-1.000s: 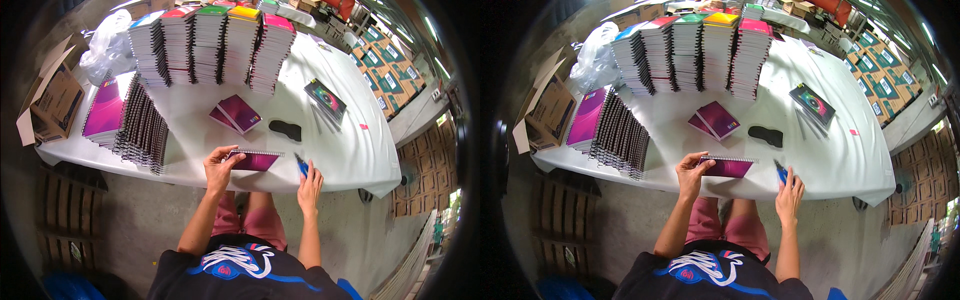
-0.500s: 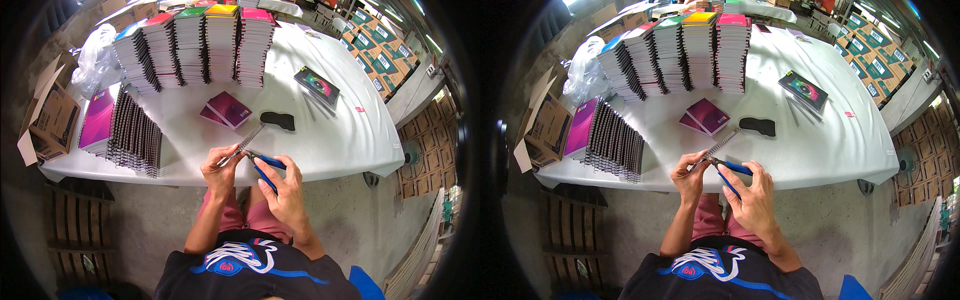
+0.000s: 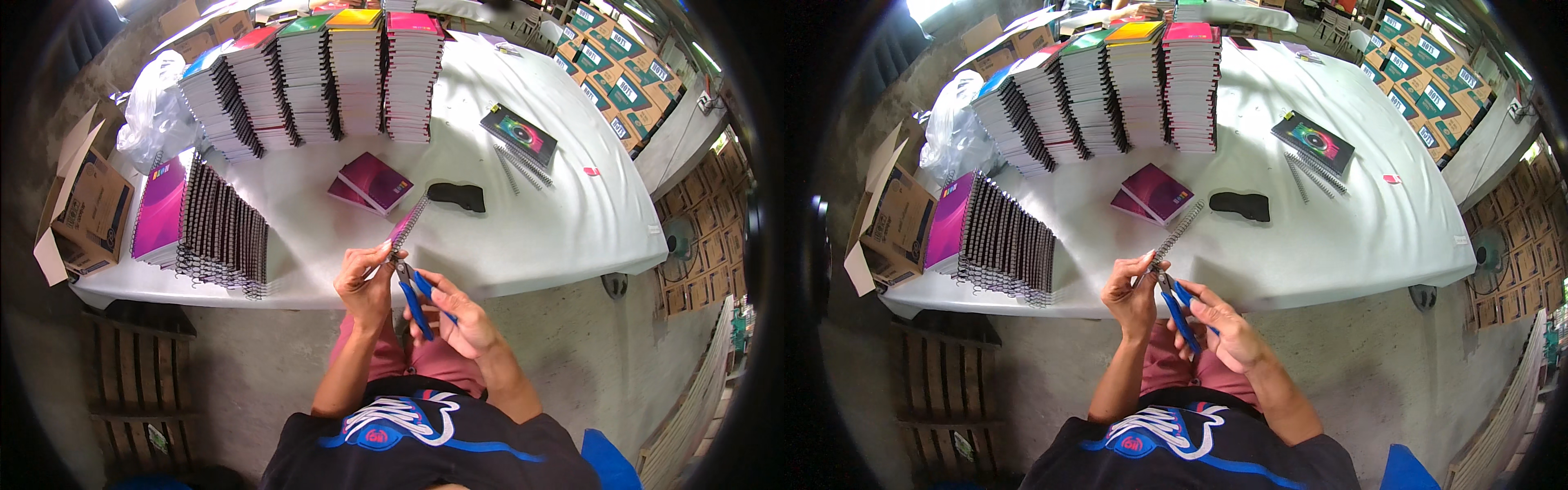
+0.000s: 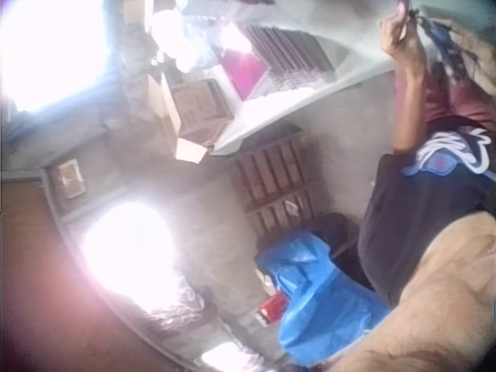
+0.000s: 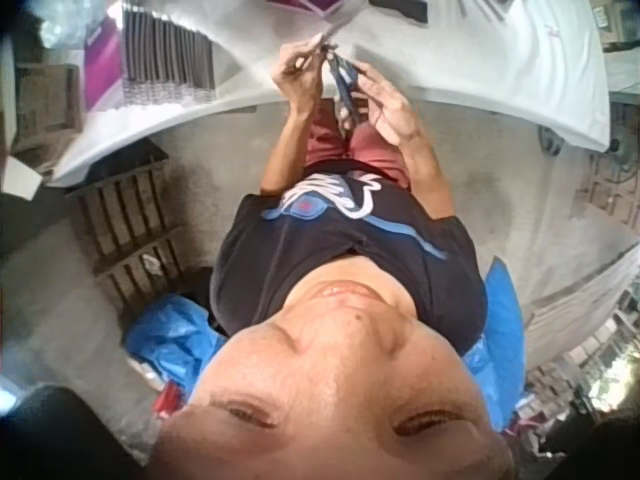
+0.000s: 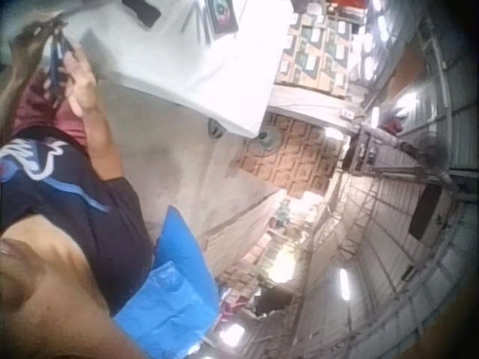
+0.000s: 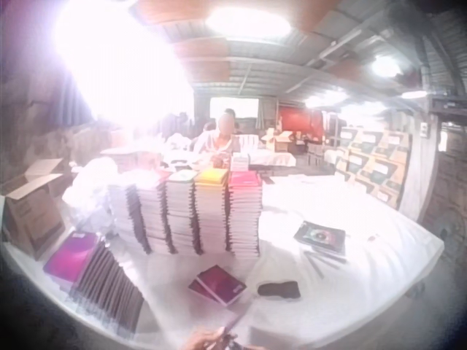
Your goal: The person repeatedly picks up a purple notebook and a black spiral binding, inserts the spiral into the notebook spine, and uses pliers to crimp the ends. The finished notebooks are stacked on the table. The person handles notebooks and spirals one at a time throughout the clip.
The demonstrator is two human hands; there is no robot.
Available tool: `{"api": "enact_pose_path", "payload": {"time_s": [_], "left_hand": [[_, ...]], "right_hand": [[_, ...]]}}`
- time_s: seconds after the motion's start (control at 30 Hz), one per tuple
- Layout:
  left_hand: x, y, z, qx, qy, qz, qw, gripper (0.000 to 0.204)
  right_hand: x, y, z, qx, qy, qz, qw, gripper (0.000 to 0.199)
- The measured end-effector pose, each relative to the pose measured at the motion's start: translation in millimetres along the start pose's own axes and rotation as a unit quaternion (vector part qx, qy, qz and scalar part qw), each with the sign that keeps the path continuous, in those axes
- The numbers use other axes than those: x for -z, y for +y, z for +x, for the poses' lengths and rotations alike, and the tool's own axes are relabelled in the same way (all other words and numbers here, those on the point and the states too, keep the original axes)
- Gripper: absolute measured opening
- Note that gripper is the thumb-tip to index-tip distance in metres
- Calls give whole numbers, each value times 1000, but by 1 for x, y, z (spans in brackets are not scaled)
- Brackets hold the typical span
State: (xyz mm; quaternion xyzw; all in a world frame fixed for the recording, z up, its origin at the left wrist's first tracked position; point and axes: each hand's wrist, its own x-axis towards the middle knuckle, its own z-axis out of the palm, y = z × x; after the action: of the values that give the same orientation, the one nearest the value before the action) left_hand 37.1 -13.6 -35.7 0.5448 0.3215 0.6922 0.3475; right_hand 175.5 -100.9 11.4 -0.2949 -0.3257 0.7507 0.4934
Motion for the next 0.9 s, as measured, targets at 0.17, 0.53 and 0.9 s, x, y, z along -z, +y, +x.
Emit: {"api": "enact_pose_path", "payload": {"time_s": [0.17, 0.53, 0.9], "left_hand": [[1, 10, 16, 115, 121, -65, 984, 28], [22, 28, 27, 145, 145, -178, 963, 22], [102, 111, 45, -360, 142, 158, 908, 33]], "right_hand": [[7, -14, 5, 180, 162, -519, 820, 48], [75, -18, 28, 52, 395, -744, 537, 52], [-47, -58, 121, 278, 21, 16, 960, 36]]}}
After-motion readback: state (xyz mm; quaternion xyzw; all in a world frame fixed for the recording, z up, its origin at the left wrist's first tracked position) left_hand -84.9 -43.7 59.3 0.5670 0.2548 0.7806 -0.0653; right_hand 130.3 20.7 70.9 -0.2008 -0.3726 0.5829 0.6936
